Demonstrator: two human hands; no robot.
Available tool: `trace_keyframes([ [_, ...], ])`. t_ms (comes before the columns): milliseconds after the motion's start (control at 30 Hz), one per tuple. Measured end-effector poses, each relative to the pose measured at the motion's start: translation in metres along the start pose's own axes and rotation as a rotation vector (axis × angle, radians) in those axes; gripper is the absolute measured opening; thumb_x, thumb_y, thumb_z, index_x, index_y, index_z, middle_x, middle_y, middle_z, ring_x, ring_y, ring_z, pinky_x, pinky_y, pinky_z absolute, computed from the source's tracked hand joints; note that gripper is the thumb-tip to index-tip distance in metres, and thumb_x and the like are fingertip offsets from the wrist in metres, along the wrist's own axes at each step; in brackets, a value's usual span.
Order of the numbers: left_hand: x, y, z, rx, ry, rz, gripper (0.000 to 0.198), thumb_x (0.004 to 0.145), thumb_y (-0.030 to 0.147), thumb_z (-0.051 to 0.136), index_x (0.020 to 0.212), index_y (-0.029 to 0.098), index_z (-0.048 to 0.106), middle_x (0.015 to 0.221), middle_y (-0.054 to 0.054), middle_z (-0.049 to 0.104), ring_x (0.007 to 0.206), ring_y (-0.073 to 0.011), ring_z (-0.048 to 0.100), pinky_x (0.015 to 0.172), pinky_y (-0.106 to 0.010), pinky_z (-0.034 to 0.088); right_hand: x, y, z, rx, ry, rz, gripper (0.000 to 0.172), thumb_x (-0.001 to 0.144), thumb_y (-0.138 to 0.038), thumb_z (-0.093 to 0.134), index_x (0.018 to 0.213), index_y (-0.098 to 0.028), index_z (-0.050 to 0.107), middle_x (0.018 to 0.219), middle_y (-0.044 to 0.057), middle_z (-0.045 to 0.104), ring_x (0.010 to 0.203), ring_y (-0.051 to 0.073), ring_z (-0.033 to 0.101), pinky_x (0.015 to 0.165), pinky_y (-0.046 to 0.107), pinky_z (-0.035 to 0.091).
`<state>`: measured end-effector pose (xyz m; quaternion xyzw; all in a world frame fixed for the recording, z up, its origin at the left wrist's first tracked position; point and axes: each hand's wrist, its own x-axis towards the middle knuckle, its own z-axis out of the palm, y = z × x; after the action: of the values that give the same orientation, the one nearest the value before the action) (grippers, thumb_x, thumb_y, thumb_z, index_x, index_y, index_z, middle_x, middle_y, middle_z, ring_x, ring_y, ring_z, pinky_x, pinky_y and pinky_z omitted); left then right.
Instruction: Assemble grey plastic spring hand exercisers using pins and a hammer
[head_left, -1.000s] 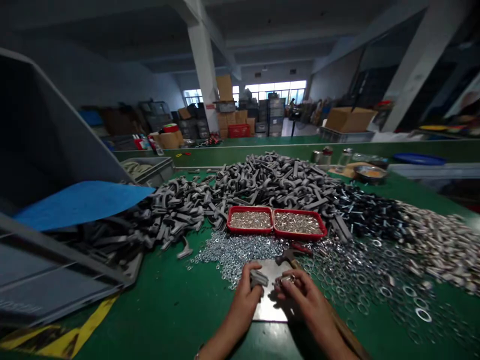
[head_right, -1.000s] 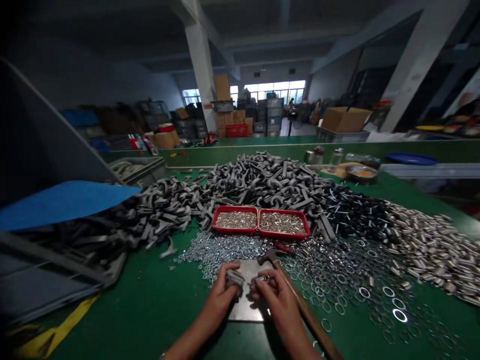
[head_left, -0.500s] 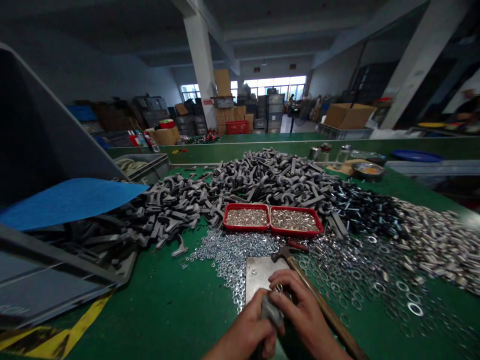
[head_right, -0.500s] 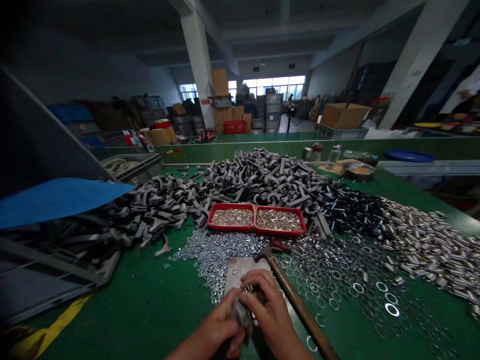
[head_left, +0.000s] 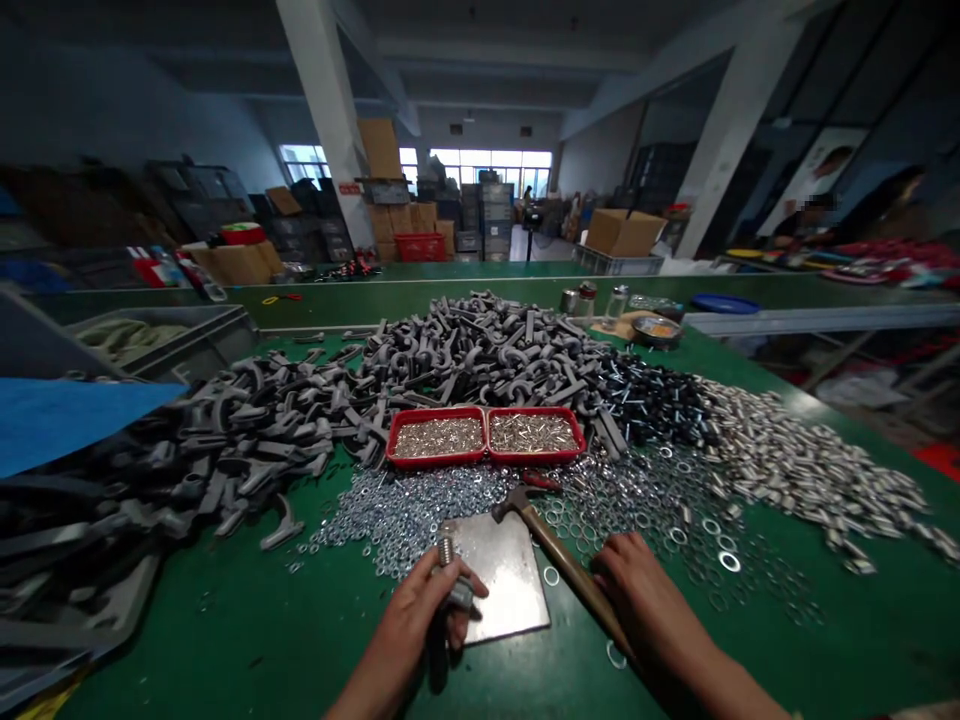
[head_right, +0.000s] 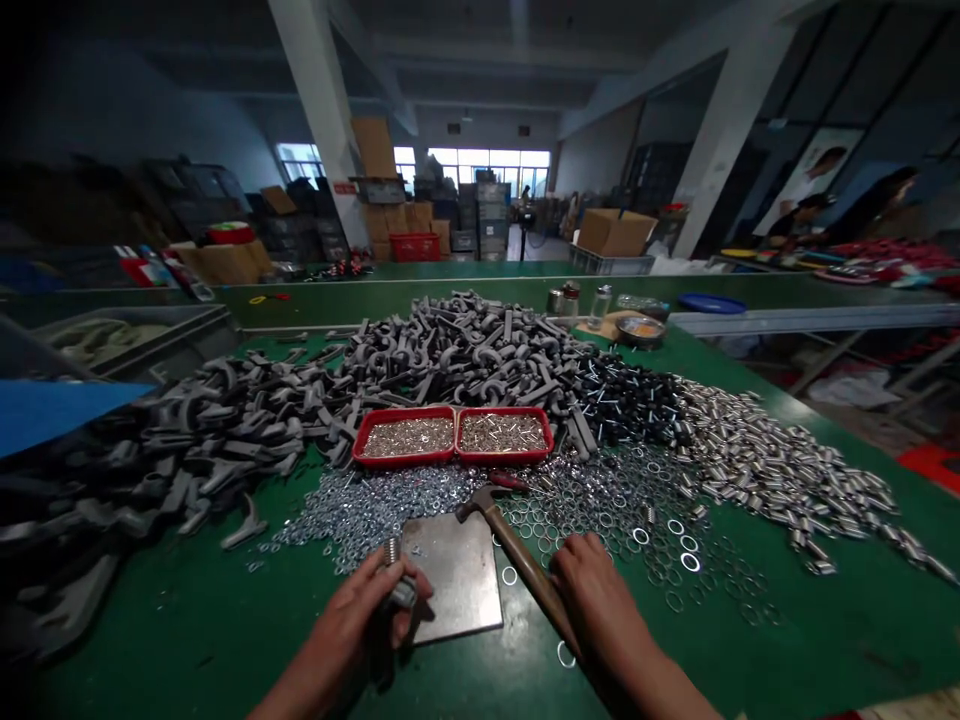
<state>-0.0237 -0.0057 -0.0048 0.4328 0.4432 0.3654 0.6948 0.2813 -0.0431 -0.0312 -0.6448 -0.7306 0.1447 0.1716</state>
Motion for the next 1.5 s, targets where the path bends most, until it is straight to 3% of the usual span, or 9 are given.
trace_keyframes([
  [100, 0.014, 0.006, 0.004, 0.089, -0.084, -0.029, 0.037, 0.087, 0.053, 0.062, 0.092, 0.017, 0.059, 0.089, -0.008, 0.071, 0.057, -0.0103, 0.058, 0.052, -0.021, 0.046, 0.011, 0.008, -0.002, -0.08, -0.05, -0.077, 0.023, 0.095, -0.015, 0.046, 0.079, -0.021, 0.061, 0.088, 0.008, 0.062, 0.086, 0.025, 0.052, 0.075, 0.036, 0.044],
  [367, 0.015, 0.0, 0.012, 0.353, 0.348, 0.257, 0.039, 0.09, 0.055, 0.056, 0.08, 0.018, 0.062, 0.075, -0.004, 0.068, 0.062, -0.0142, 0.059, 0.059, -0.023, 0.046, 0.025, 0.015, 0.007, 0.05, 0.069, -0.118, 0.023, 0.099, -0.026, 0.038, 0.086, -0.022, 0.056, 0.09, 0.008, 0.06, 0.083, 0.024, 0.054, 0.077, 0.038, 0.047],
  [733, 0.006, -0.004, 0.026, 0.187, 0.17, 0.198, 0.045, 0.089, 0.062, 0.054, 0.083, 0.017, 0.058, 0.067, 0.002, 0.055, 0.054, -0.0103, 0.049, 0.053, -0.022, 0.04, 0.023, 0.003, 0.004, -0.041, -0.06, -0.105, 0.022, 0.097, -0.019, 0.045, 0.085, -0.022, 0.063, 0.089, 0.008, 0.064, 0.088, 0.025, 0.056, 0.077, 0.037, 0.048],
  [867, 0.006, -0.009, 0.032, 0.255, 0.215, 0.217, 0.044, 0.09, 0.061, 0.052, 0.085, 0.018, 0.058, 0.074, -0.002, 0.06, 0.063, -0.0142, 0.055, 0.059, -0.024, 0.044, 0.031, 0.003, 0.0, -0.057, -0.049, -0.146, 0.024, 0.093, -0.015, 0.044, 0.078, -0.021, 0.061, 0.09, 0.01, 0.064, 0.087, 0.026, 0.055, 0.08, 0.041, 0.047],
  [967, 0.0, -0.008, 0.029, 0.3, 0.273, 0.243, 0.038, 0.095, 0.055, 0.047, 0.092, 0.019, 0.058, 0.086, -0.005, 0.063, 0.077, -0.0179, 0.06, 0.064, -0.027, 0.047, 0.031, -0.007, -0.005, 0.184, 0.022, -0.096, 0.019, 0.096, -0.025, 0.043, 0.092, -0.021, 0.061, 0.099, 0.01, 0.063, 0.092, 0.026, 0.057, 0.086, 0.043, 0.047],
  [1033, -0.005, -0.006, 0.028, 0.327, 0.297, 0.271, 0.034, 0.098, 0.051, 0.044, 0.095, 0.019, 0.057, 0.089, -0.005, 0.062, 0.082, -0.0189, 0.061, 0.068, -0.028, 0.048, 0.027, -0.03, -0.002, 0.577, 0.013, 0.042, 0.02, 0.097, -0.036, 0.046, 0.094, -0.022, 0.06, 0.093, 0.007, 0.064, 0.087, 0.024, 0.06, 0.083, 0.041, 0.049],
  [1200, 0.001, -0.016, 0.034, 0.474, 0.302, 0.47, 0.022, 0.102, 0.037, 0.04, 0.102, 0.021, 0.055, 0.098, -0.006, 0.059, 0.095, -0.0196, 0.057, 0.089, -0.034, 0.046, 0.022, -0.114, 0.033, 1.538, -0.228, 0.303, 0.031, 0.085, -0.047, 0.069, 0.102, -0.021, 0.063, 0.09, 0.004, 0.068, 0.075, 0.019, 0.065, 0.075, 0.036, 0.053],
  [1367, 0.047, -0.034, 0.033, 0.637, 0.378, 0.721, 0.021, 0.101, 0.036, 0.042, 0.098, 0.02, 0.055, 0.1, -0.009, 0.058, 0.099, -0.0227, 0.055, 0.093, -0.04, 0.045, 0.059, -0.13, 0.072, 1.368, -0.043, 0.238, 0.037, 0.082, -0.054, 0.067, 0.098, -0.02, 0.066, 0.086, 0.006, 0.07, 0.079, 0.022, 0.066, 0.073, 0.035, 0.053],
  [1500, 0.065, -0.017, 0.022, 0.613, 0.415, 0.725, 0.021, 0.103, 0.035, 0.038, 0.102, 0.021, 0.053, 0.099, -0.008, 0.059, 0.096, -0.0199, 0.057, 0.091, -0.036, 0.046, 0.073, -0.106, 0.058, 1.216, 0.03, 0.197, 0.033, 0.08, -0.048, 0.072, 0.101, -0.023, 0.068, 0.098, 0.005, 0.068, 0.089, 0.023, 0.063, 0.082, 0.034, 0.05],
])
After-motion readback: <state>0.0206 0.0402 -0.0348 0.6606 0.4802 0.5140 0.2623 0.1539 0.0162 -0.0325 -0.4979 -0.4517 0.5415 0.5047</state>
